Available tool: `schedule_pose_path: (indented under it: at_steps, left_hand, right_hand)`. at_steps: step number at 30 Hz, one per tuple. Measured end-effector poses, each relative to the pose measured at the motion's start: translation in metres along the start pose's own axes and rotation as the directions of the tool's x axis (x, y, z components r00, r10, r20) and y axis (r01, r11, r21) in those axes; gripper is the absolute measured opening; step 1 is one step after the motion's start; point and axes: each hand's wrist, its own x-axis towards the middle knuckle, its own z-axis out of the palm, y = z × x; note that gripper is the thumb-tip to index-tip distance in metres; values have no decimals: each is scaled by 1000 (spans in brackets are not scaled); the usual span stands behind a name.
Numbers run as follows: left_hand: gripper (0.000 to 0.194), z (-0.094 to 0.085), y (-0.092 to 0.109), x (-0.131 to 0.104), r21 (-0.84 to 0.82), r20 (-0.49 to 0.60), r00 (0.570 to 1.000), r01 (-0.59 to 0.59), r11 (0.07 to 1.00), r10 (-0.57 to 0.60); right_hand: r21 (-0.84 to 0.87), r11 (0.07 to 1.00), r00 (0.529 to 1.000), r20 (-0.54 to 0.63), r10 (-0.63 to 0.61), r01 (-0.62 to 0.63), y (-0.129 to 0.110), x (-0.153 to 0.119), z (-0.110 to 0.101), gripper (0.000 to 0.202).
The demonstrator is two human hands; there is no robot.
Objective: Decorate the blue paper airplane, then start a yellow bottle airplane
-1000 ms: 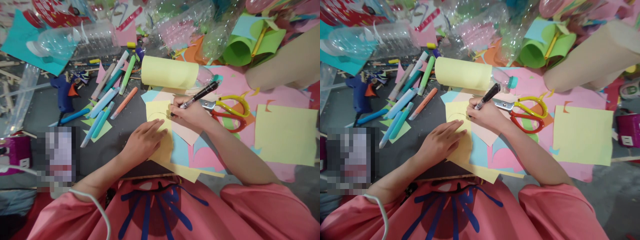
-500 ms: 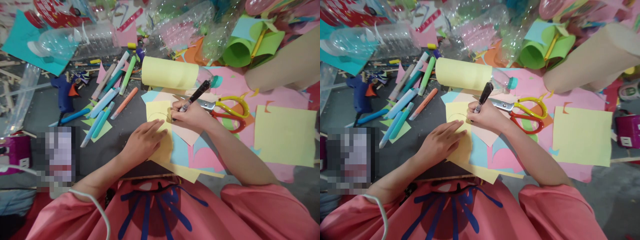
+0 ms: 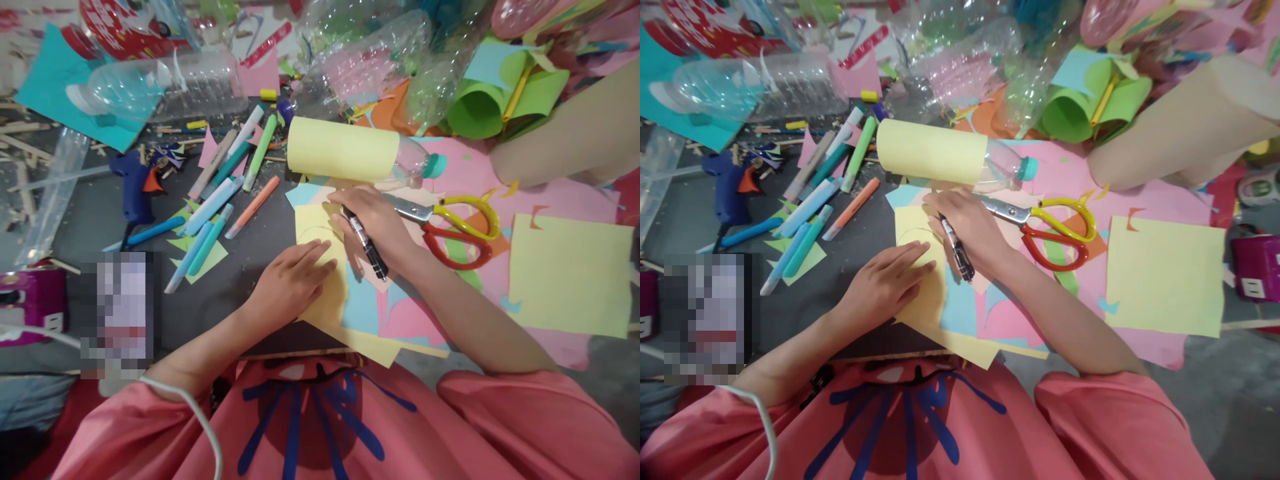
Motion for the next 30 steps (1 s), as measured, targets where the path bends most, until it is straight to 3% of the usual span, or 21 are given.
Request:
schedule_pose_path:
  at_steps: [9, 14, 20, 23, 25, 27, 28, 30]
  left_hand:
    - [31, -1, 0, 0, 9, 15, 1000, 0, 1000, 0]
    - [31, 0, 0, 1, 8, -13, 1000, -11, 1000, 11]
    - [30, 3, -4, -1, -72, -22, 1000, 15, 997, -17]
    - [19, 5, -10, -1, -243, -99, 981, 137, 960, -165]
    - [18, 6, -15, 0, -399, -177, 906, 291, 869, -384]
    - [32, 6, -19, 3, -603, -197, 782, 379, 702, -591]
    - [42, 5, -20, 5, -715, -150, 734, 382, 585, -662]
    - [57, 2, -20, 8, -889, 88, 712, 371, 268, -696]
  right_hand:
    - [266, 957, 990, -43, 134, -118, -1, -4, 6, 29]
    - [374, 910, 981, -12, 196, -177, -3, -3, 7, 33]
    - [538, 821, 971, -22, 240, -190, -11, 2, 6, 19]
    - [560, 810, 971, -38, 237, -176, -12, 5, 0, 22]
    - [569, 797, 958, -55, 282, -203, -13, 7, -6, 24]
    - [593, 769, 940, -61, 337, -237, -13, 7, -11, 25]
    - [607, 757, 934, -64, 353, -244, -14, 7, -12, 25]
    - [630, 742, 931, -82, 357, -229, -15, 6, -13, 26]
